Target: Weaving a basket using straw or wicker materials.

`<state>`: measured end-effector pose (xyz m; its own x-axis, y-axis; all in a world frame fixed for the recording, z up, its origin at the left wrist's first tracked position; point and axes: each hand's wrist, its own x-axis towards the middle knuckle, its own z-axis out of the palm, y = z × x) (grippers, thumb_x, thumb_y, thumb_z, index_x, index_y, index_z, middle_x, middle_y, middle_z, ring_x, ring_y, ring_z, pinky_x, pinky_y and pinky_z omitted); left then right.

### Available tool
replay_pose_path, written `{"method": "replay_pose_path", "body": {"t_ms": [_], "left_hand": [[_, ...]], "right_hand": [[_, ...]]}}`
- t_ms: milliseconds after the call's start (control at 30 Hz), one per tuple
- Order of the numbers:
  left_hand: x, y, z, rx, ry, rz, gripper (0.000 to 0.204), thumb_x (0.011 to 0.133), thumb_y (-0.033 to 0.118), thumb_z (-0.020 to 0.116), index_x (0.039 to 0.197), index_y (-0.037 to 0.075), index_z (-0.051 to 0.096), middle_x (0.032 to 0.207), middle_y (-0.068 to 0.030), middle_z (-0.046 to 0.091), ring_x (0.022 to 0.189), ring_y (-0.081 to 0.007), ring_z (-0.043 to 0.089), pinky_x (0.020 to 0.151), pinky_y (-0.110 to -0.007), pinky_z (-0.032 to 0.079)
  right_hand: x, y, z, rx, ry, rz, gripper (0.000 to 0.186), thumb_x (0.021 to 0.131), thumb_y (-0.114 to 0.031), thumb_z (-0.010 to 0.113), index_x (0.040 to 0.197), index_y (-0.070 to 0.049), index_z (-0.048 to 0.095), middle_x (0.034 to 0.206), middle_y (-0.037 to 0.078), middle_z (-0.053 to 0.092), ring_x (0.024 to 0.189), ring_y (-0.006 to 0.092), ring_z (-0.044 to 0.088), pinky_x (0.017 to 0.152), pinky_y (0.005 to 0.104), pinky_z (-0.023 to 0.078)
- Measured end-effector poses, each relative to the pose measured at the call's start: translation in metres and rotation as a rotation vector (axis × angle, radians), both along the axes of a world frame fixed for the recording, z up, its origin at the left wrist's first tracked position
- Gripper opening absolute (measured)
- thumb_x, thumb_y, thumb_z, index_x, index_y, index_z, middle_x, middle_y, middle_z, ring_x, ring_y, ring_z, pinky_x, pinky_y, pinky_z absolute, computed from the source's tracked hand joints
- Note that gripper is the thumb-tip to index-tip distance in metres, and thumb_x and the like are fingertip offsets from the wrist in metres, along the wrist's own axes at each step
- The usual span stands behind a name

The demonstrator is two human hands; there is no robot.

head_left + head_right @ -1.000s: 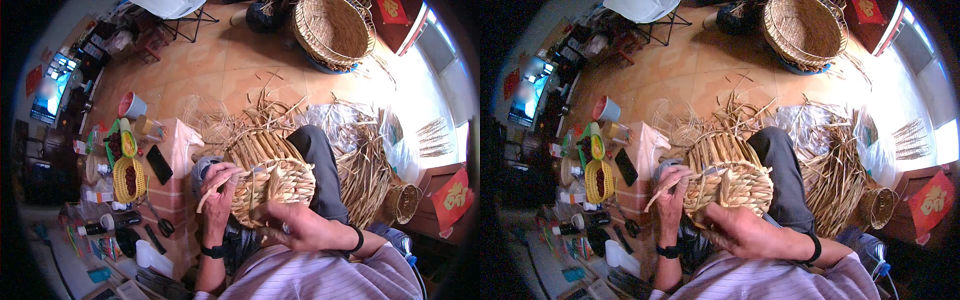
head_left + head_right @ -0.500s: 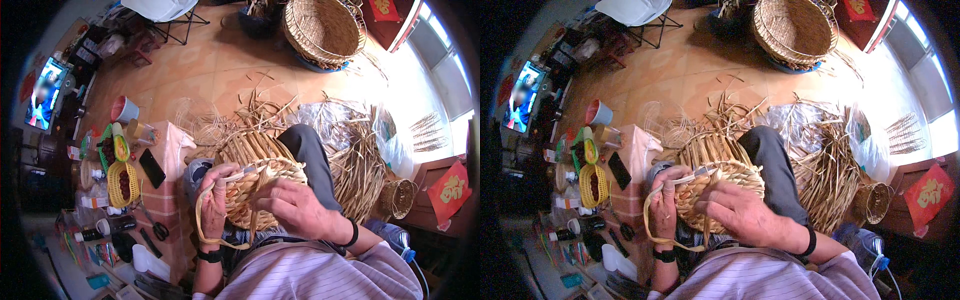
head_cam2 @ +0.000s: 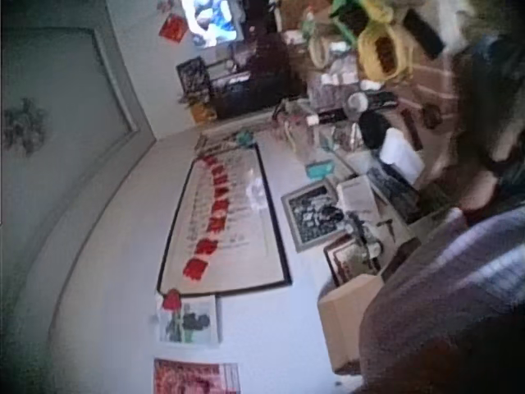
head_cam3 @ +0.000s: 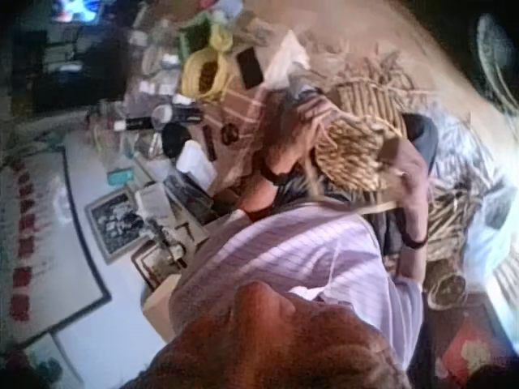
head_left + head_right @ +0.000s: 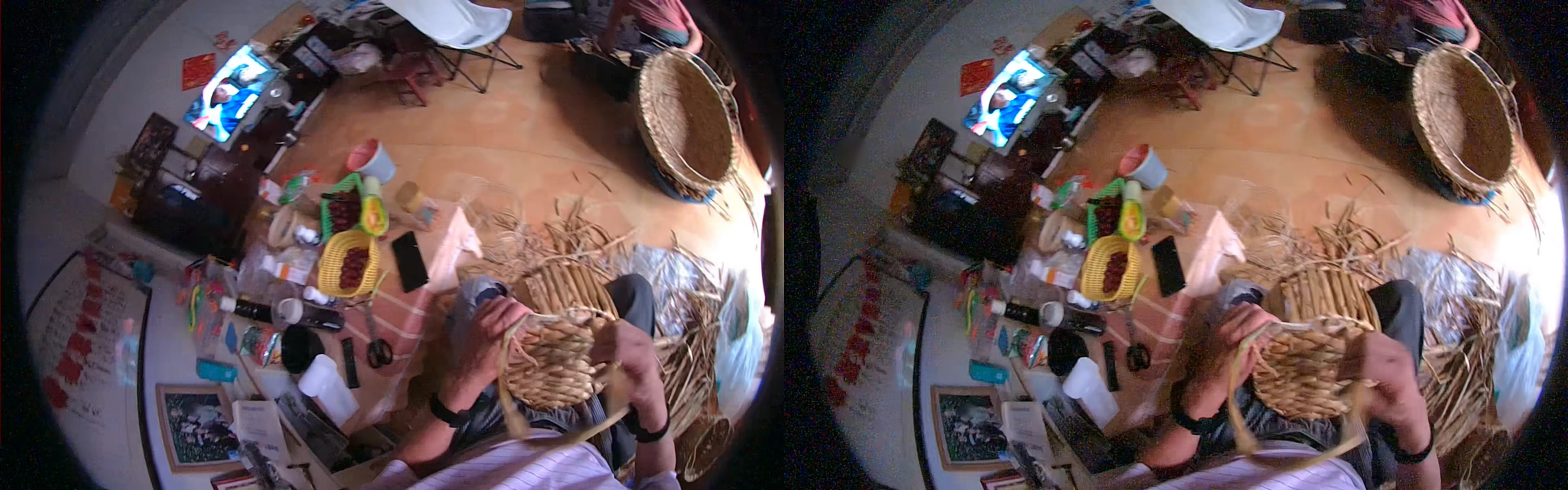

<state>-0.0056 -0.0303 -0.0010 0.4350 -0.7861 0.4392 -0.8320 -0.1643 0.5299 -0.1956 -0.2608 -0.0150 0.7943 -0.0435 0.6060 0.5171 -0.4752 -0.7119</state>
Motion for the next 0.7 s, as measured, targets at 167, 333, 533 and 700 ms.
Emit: {"method": "replay_pose_path", "body": {"t_ms": [167,333,533,700], "left_hand": [[-0.010,0.014,0.003,0.111,-0.146,0.123,0.011,0.091,0.012,0.068,0.097,0.004,0.064,0.091,-0.0105,0.064,0.091,-0.0325,0.065,0.084,-0.045,0.051],[-0.016,0.049,-0.019,0.035,0.376,0.399,0.015,0.102,0.016,0.064,0.096,0.002,0.065,0.087,-0.0117,0.067,0.084,-0.0279,0.067,0.078,-0.042,0.053],[0.032,0.150,-0.029,-0.303,0.718,0.935,0.034,0.111,0.030,0.060,0.088,0.006,0.066,0.078,0.0041,0.061,0.071,-0.0078,0.055,0.063,-0.028,0.046],[0.051,0.149,-0.005,0.137,0.218,0.909,0.022,0.103,0.024,0.071,0.101,0.002,0.070,0.091,-0.0102,0.072,0.082,-0.0313,0.068,0.078,-0.041,0.054]], "right_hand": [[-0.029,-0.026,-0.048,1.073,-0.005,-0.261,0.039,0.105,-0.042,0.066,0.084,-0.011,0.052,0.069,0.000,0.052,0.059,0.0113,0.053,0.055,0.0272,0.045],[-0.041,-0.058,-0.085,0.866,-0.127,-0.099,0.041,0.101,-0.034,0.075,0.078,-0.012,0.049,0.060,-0.003,0.047,0.052,0.0092,0.042,0.050,0.0296,0.034],[-0.047,-0.057,-0.101,0.740,0.152,-0.457,0.037,0.089,-0.026,0.087,0.084,-0.009,0.055,0.078,0.000,0.058,0.070,0.0129,0.053,0.067,0.0308,0.044],[-0.040,-0.041,-0.066,-0.151,0.328,-0.489,0.038,0.075,-0.028,0.093,0.084,-0.005,0.064,0.080,0.006,0.061,0.071,0.0242,0.056,0.069,0.0352,0.045]]}}
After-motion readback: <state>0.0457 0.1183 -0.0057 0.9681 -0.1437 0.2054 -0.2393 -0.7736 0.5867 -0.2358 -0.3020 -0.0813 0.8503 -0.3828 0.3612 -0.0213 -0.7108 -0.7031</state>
